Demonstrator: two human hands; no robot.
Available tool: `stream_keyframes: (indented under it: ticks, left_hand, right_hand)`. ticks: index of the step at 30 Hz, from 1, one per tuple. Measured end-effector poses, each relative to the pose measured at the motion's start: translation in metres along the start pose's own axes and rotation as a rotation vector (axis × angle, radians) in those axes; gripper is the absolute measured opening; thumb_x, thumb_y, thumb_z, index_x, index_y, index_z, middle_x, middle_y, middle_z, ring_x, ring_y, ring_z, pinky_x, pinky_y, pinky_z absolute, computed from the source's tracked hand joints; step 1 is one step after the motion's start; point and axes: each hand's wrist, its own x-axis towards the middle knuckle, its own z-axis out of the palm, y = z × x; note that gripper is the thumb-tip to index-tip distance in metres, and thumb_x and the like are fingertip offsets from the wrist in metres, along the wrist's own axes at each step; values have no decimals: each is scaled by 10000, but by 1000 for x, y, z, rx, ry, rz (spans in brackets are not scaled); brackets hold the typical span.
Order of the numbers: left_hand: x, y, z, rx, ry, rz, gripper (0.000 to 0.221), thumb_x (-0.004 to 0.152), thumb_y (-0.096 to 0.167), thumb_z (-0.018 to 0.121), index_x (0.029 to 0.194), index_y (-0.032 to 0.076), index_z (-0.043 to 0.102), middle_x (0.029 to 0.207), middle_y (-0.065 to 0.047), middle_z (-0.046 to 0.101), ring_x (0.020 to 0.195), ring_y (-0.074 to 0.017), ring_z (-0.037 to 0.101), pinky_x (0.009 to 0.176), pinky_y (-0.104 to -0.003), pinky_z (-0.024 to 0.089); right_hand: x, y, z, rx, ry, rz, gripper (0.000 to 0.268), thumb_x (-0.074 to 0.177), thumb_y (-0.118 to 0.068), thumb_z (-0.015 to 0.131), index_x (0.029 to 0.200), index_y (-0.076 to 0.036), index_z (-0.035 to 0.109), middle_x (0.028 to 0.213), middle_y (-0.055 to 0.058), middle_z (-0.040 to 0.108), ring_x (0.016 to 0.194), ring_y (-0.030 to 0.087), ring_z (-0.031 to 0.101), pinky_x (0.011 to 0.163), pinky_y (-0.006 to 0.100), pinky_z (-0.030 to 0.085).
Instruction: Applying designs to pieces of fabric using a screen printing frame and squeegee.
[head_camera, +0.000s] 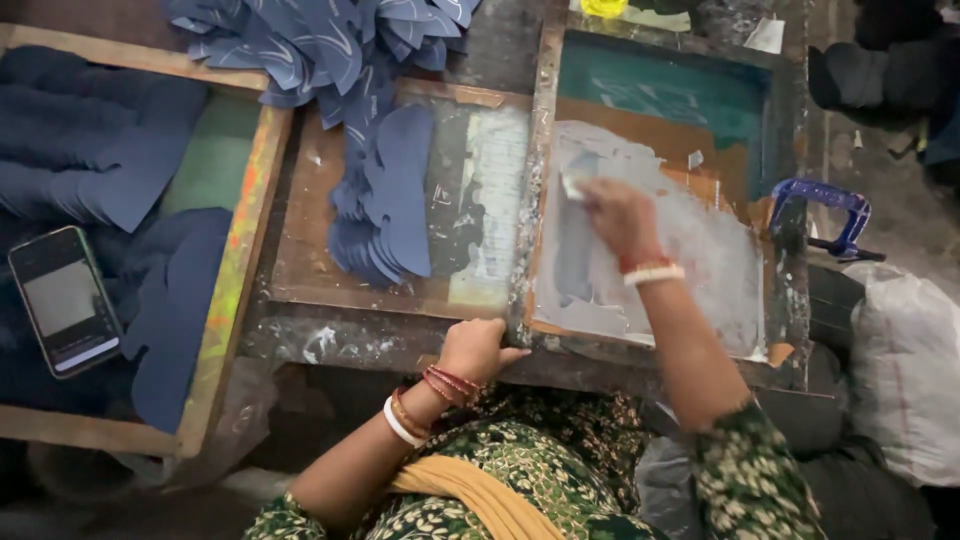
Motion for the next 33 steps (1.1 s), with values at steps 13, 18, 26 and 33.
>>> stream_keyframes:
  ticks: [13,18,26,33]
  left_hand:
    - [10,-2,-10,57,0,11,584,713,644,788,730,63,724,684,-166,693,691,-375,696,653,-481,546]
    - [2,18,-32,-192,-18,-39,533,683,540,862,752,26,738,670,-163,702,630,-314,701,621,-431,550]
    - [52,53,-44,-643,-16,421,303,930,219,682,1210,116,734,1019,-77,800,828,-159,754,740,-293,609]
    - [196,14,22,7,553,155,269,889,319,698,1040,95,700,939,-213,670,795,-388,704,676,-482,565]
  right_hand:
    - [-120,-99,-52,69,-209,36,347,840,-73,662,1165,-174,729,1098,83,767,867,251,736,695,346,580]
    - [-151,-116,-77,213,6,115,438,760,-6,679,1173,-135,744,1146,131,770,968,271,749,784,339,592]
    - [-193,-40,-101,226,692,209,167,1070,-189,658,1124,-35,627,1001,129,638,838,230,599,707,361,472]
    - [-224,9,-137,71,1109,309,376,1216,-317,624,1032,-6,520,833,73,506,655,185,421,596,370,299]
